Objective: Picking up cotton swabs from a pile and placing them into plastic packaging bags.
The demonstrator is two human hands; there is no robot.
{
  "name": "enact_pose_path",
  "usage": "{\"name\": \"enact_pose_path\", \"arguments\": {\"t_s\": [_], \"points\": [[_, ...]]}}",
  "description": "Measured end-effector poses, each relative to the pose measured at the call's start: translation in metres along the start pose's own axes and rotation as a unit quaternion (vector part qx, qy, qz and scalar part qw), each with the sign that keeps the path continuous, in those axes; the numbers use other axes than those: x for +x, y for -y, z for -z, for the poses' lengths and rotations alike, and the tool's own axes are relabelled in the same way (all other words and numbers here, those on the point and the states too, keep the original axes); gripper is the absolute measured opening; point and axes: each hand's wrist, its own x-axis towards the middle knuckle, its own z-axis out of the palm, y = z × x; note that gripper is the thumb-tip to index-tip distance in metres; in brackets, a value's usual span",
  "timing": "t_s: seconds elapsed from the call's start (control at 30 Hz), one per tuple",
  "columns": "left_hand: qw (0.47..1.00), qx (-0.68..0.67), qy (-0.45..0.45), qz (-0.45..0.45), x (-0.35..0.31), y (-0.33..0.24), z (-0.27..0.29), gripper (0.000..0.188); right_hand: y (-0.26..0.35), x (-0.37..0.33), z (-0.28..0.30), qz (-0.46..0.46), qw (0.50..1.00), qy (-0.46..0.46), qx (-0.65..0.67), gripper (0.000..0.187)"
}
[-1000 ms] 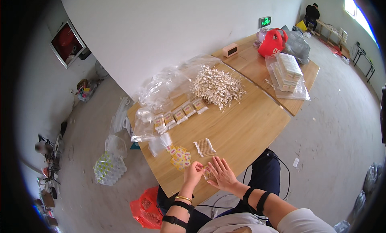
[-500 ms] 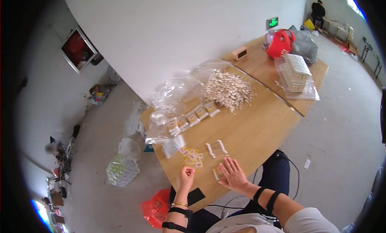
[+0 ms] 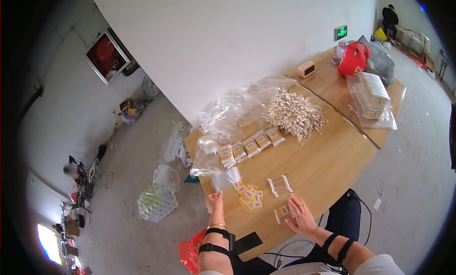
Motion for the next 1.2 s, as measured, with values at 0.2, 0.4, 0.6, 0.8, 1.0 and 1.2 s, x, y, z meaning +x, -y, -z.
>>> {"name": "enact_pose_path", "arguments": {"t_s": [0.2, 0.4, 0.6, 0.8, 1.0, 1.2], "points": [[0.998, -0.041, 0.041, -0.006, -0.003, -0.015, -0.013, 0.042, 0.002, 0.001, 0.006, -0.020, 1.000, 0.007, -0.003, 0.072], [0.898, -0.411, 0.157, -0.004, -0.035, -0.013, 0.022, 0.019, -0.005, 0.001, -0.008, -0.089, 0.982, -0.085, 0.140, 0.056], [0.730, -0.592, 0.337, -0.052, -0.140, -0.041, 0.120, 0.005, 0.031, 0.044, 0.020, -0.093, 0.984, -0.066, 0.138, 0.031], [0.671, -0.587, 0.446, -0.076, -0.199, -0.014, 0.156, 0.006, 0.104, 0.075, 0.036, -0.271, 0.737, 0.168, 0.596, 0.027], [0.856, -0.449, 0.238, -0.096, -0.236, 0.001, 0.179, 0.012, 0.120, 0.056, 0.039, -0.163, 0.817, 0.176, 0.524, 0.024], [0.897, -0.253, 0.154, -0.328, -0.297, -0.039, 0.213, 0.016, 0.148, 0.045, 0.050, -0.071, 0.879, 0.131, 0.453, 0.016]]}}
